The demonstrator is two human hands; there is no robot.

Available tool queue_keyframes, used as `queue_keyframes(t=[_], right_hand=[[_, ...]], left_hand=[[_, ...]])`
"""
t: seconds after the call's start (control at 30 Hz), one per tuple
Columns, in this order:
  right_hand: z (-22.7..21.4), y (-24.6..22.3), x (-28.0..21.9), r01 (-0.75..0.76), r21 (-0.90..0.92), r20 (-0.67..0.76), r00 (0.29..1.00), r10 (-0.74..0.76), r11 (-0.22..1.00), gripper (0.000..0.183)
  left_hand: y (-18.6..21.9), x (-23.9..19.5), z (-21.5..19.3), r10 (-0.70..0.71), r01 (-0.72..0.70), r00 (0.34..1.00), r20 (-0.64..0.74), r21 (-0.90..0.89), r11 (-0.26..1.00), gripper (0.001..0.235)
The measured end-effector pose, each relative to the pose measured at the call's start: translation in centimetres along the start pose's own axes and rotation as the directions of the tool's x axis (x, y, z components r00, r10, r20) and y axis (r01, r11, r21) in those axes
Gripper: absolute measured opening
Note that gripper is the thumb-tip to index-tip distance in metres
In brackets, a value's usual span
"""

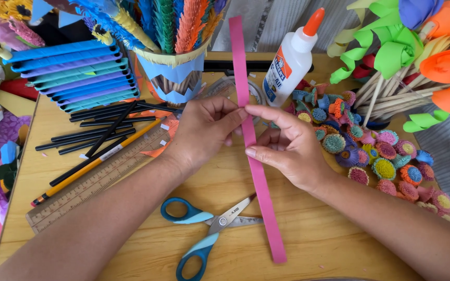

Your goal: Using scissors to make many small, parallel cuts along the edge of a pink paper strip to create a decorative fringe.

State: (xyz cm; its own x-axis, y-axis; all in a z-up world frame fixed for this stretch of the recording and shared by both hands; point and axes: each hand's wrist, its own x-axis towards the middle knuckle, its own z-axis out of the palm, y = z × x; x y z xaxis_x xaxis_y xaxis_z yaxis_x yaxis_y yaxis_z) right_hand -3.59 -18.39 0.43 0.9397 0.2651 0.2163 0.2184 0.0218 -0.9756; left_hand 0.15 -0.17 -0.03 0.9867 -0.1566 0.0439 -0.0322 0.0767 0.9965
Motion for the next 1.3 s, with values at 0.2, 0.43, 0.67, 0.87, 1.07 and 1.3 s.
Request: queue_keyframes(t=[0.2, 0.43, 0.67, 0.87, 1.07, 1.3], right_hand=[[-0.2, 0.7, 0.1, 0.015, 0.008, -0.019, 1.000, -0.015, 1.000, 0.065], [-0.3, 1.4, -0.2, -0.022, -0.017, -0.006, 1.000, 0.022, 1.000, 0.040], [0.3, -0.9, -0.4, -0.030, -0.043, 0.078, 0.996, 0.033, 0.999, 0.016], [0.9, -3.0, -1.5, 0.013, -0.018, 0.144, 0.990, -0.010, 1.000, 0.015], [2.0, -5.9, -2.7, 0.037, -0.050, 0.217, 0.976, -0.025, 0.998, 0.017], [1.5, -7.1, -6.4, -0.033, -0.044, 0.295, 0.955, 0.045, 0.998, 0.022]], left_hand=[[0.3, 0.3, -0.1, -0.021, 0.013, 0.995, -0.099, -0.080, 0.997, 0.014], [-0.3, 0.5, -0.2, -0.005, -0.007, 0.992, -0.127, -0.091, 0.996, 0.014], [-0.1, 0.7, -0.1, -0.013, 0.002, 0.992, -0.127, -0.083, 0.997, 0.015], [0.0, 0.8, -0.3, -0.053, 0.043, 0.991, -0.125, -0.082, 0.996, 0.016], [0.1, 0.7, -0.7, -0.071, 0.059, 0.989, -0.129, -0.097, 0.994, 0.017], [-0.2, 0.9, -0.6, -0.094, 0.083, 0.989, -0.118, -0.091, 0.992, 0.018]])
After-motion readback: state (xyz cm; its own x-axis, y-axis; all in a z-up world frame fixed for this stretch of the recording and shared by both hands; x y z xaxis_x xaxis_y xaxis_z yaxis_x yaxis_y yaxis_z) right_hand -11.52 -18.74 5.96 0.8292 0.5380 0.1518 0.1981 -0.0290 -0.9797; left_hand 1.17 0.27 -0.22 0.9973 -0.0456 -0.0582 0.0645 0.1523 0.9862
